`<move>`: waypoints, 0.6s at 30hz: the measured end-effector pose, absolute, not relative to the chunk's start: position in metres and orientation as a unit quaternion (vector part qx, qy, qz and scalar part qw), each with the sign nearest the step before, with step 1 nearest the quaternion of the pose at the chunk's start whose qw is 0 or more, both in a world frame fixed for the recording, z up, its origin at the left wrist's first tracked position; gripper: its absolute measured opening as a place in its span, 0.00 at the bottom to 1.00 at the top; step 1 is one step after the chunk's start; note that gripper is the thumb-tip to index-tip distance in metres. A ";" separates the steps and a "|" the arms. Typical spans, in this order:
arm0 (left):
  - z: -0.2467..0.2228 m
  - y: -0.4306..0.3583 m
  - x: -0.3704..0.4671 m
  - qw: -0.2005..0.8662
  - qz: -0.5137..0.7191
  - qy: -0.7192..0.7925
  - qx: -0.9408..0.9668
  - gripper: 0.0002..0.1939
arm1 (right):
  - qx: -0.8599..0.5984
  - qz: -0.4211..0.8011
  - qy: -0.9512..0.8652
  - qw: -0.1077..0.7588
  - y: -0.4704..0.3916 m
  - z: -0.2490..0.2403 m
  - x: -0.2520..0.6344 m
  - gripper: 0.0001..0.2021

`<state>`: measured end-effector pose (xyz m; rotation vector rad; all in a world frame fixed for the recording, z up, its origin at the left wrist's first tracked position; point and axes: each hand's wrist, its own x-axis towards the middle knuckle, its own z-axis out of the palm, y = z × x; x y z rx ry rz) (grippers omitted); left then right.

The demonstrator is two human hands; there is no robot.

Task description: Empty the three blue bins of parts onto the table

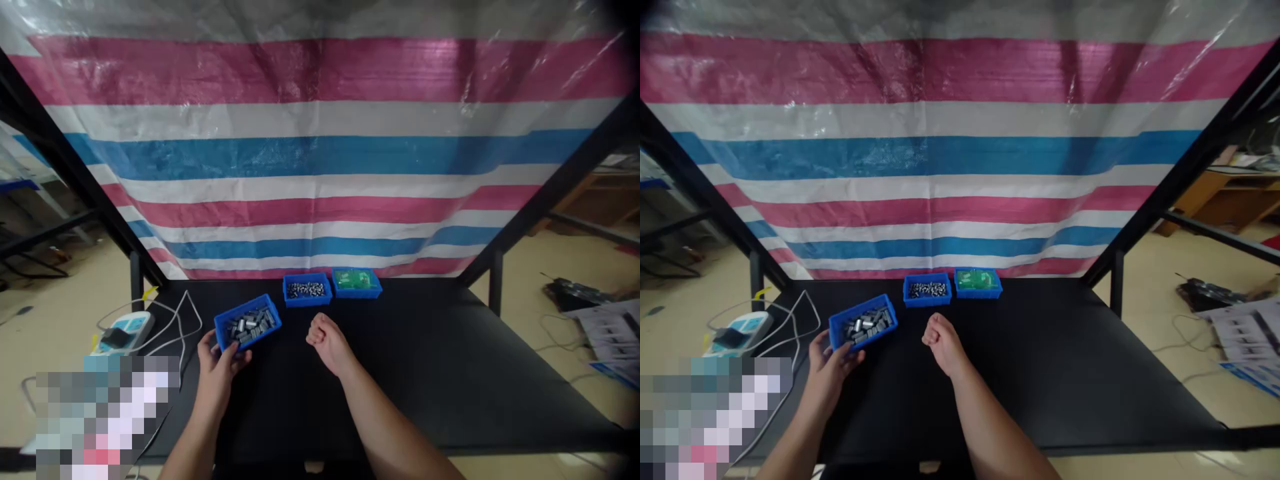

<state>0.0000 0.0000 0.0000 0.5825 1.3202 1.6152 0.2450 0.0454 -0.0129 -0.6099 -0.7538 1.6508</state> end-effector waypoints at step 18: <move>0.000 -0.050 0.040 0.375 0.484 0.567 0.551 0.60 | -0.440 0.407 -0.584 0.547 0.025 -0.023 0.239 0.16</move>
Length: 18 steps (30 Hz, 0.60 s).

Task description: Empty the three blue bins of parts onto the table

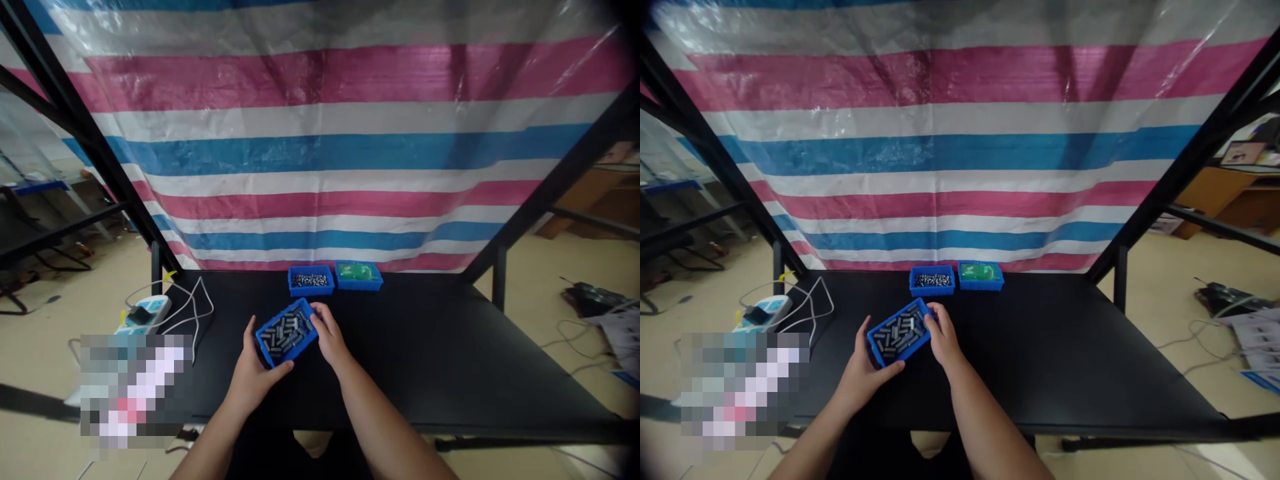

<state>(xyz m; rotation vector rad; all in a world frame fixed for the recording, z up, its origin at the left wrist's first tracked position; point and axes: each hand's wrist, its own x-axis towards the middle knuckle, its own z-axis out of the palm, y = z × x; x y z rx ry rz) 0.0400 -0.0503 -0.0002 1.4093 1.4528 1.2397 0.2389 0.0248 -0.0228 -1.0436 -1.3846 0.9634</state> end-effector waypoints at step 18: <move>-0.003 -0.027 0.046 0.209 0.445 0.647 0.583 0.52 | -0.580 0.299 -0.654 0.383 0.015 -0.021 0.227 0.38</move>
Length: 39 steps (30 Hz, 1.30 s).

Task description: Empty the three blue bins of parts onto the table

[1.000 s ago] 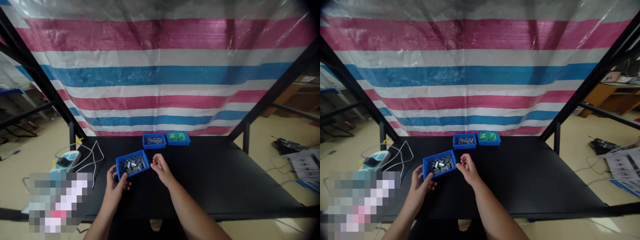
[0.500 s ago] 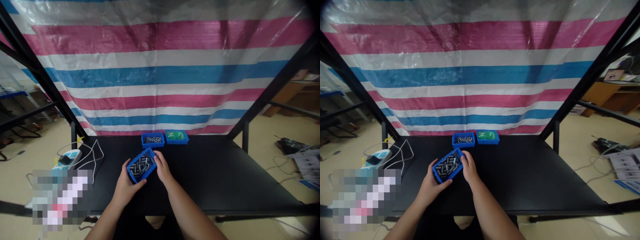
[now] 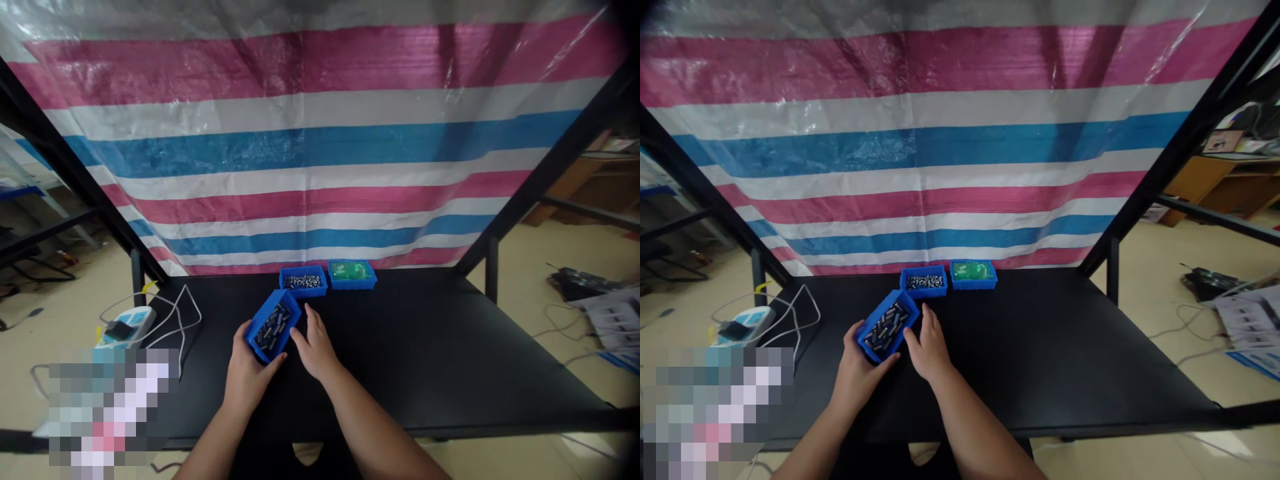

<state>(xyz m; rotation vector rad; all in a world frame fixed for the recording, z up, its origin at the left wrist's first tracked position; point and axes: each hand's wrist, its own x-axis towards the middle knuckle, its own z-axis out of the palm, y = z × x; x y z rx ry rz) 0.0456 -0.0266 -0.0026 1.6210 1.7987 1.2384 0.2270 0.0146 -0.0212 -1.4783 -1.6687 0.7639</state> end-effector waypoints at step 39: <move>-0.007 -0.030 0.043 0.286 0.391 0.531 0.695 0.42 | -0.587 0.185 -0.758 0.215 0.000 -0.009 0.209 0.44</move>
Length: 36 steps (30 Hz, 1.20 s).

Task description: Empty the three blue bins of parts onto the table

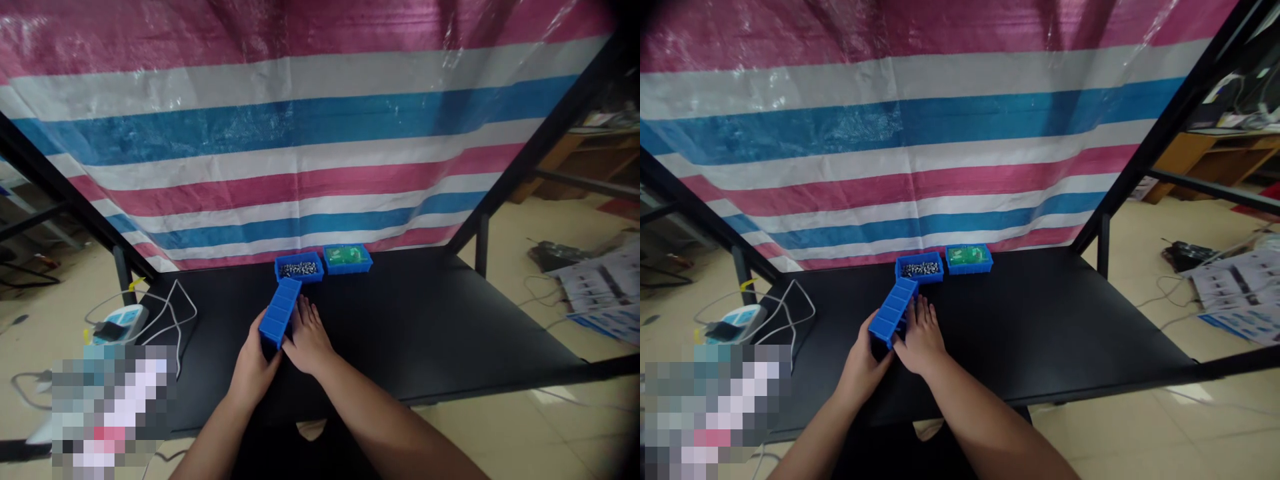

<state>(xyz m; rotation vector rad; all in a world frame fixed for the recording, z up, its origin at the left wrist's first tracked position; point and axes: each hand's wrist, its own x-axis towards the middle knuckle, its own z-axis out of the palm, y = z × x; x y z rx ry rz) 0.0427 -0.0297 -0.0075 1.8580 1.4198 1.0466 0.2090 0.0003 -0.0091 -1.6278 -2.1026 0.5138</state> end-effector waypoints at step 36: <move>-0.017 -0.015 0.031 0.303 0.452 0.468 0.696 0.38 | -0.636 0.136 -0.705 0.282 0.004 -0.017 0.203 0.38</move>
